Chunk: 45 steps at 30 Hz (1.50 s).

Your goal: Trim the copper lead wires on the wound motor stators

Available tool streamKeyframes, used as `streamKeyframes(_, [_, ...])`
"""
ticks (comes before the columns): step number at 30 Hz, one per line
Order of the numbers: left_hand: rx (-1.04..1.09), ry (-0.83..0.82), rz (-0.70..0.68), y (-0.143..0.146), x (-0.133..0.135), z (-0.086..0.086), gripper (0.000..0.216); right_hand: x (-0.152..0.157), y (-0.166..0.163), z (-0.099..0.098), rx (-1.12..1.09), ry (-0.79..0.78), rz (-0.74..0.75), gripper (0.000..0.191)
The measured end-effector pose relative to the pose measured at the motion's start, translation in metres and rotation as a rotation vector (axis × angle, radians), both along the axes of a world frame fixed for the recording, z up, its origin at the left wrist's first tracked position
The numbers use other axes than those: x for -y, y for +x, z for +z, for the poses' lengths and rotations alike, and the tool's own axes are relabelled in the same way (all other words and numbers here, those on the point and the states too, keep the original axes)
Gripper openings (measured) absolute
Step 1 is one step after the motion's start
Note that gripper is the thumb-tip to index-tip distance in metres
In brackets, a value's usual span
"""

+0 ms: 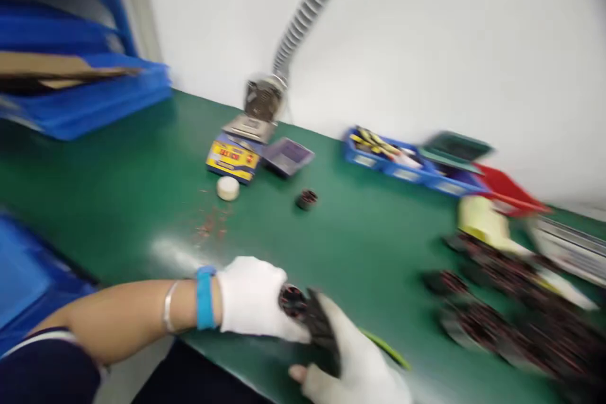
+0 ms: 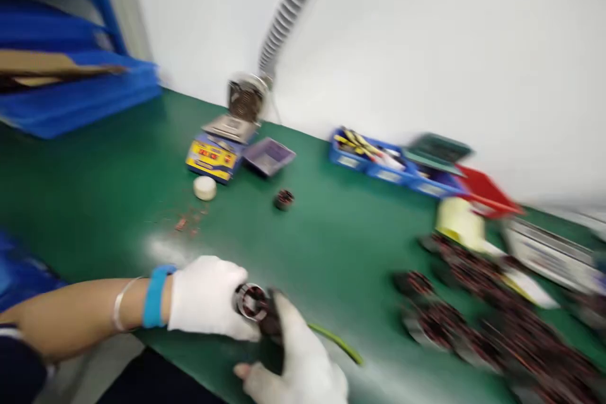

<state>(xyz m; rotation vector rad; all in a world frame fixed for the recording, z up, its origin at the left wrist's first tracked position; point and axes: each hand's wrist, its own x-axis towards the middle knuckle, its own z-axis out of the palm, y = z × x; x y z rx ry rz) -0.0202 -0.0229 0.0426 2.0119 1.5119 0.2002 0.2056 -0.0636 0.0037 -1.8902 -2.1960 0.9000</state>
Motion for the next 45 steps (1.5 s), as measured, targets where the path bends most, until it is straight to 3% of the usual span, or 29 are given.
streamKeyframes(3, [-0.068, 0.021, -0.058, 0.010, 0.003, -0.014, 0.038, 0.015, 0.009, 0.005, -0.018, -0.011, -0.092, 0.088])
streamKeyframes(7, [-0.046, 0.031, -0.197, 0.004, -0.010, -0.018, 0.024, 0.010, 0.032, -0.010, 0.192, 0.305, -0.188, 0.099])
streamKeyframes(12, [0.063, -0.020, -0.151, 0.000, -0.019, -0.014, 0.040, 0.011, 0.054, -0.021, 0.277, 0.342, 0.039, 0.094])
streamKeyframes(15, [0.071, -0.012, -0.117, 0.010, -0.018, -0.020, 0.033, 0.013, 0.057, -0.016, 0.317, 0.315, 0.108, 0.092])
streamKeyframes(21, [0.024, 0.053, -0.101, 0.027, -0.017, -0.028, 0.012, 0.010, 0.040, 0.003, 0.532, 0.250, 0.192, 0.062])
streamKeyframes(24, [0.058, 0.056, -0.066, 0.028, -0.019, -0.030, 0.014, 0.005, 0.023, 0.014, 0.680, 0.174, 0.139, 0.052])
streamKeyframes(26, [0.091, 0.038, -0.054, 0.028, -0.020, -0.032, 0.018, -0.002, 0.017, 0.014, 0.721, 0.177, 0.059, 0.029])
streamKeyframes(29, [0.140, 0.033, -0.055, 0.026, -0.021, -0.037, 0.018, -0.012, 0.021, -0.001, 0.583, 0.332, 0.030, 0.024])
streamKeyframes(31, [0.158, 0.040, -0.053, 0.025, -0.022, -0.040, 0.019, -0.015, 0.032, -0.012, 0.360, 0.451, 0.071, 0.040])
streamKeyframes(33, [0.165, 0.045, -0.058, 0.025, -0.022, -0.041, 0.021, -0.012, 0.043, -0.016, 0.140, 0.462, 0.019, 0.056])
streamKeyframes(35, [0.169, 0.045, -0.069, 0.025, -0.023, -0.041, 0.022, -0.006, 0.050, -0.009, -0.063, 0.273, -0.069, 0.057])
streamKeyframes(39, [0.173, 0.045, -0.064, 0.027, -0.024, -0.037, 0.023, 0.000, 0.048, 0.019, -0.651, -0.465, -0.049, 0.055])
streamKeyframes(41, [0.175, 0.042, -0.069, 0.028, -0.024, -0.036, 0.023, -0.005, 0.042, 0.029, -0.822, -0.735, -0.051, 0.055])
streamKeyframes(43, [0.178, 0.037, -0.080, 0.027, -0.024, -0.036, 0.024, -0.012, 0.036, 0.033, -0.825, -0.846, -0.060, 0.055])
streamKeyframes(45, [0.187, 0.034, -0.085, 0.026, -0.025, -0.038, 0.024, -0.019, 0.032, 0.034, -0.766, -0.856, -0.061, 0.054])
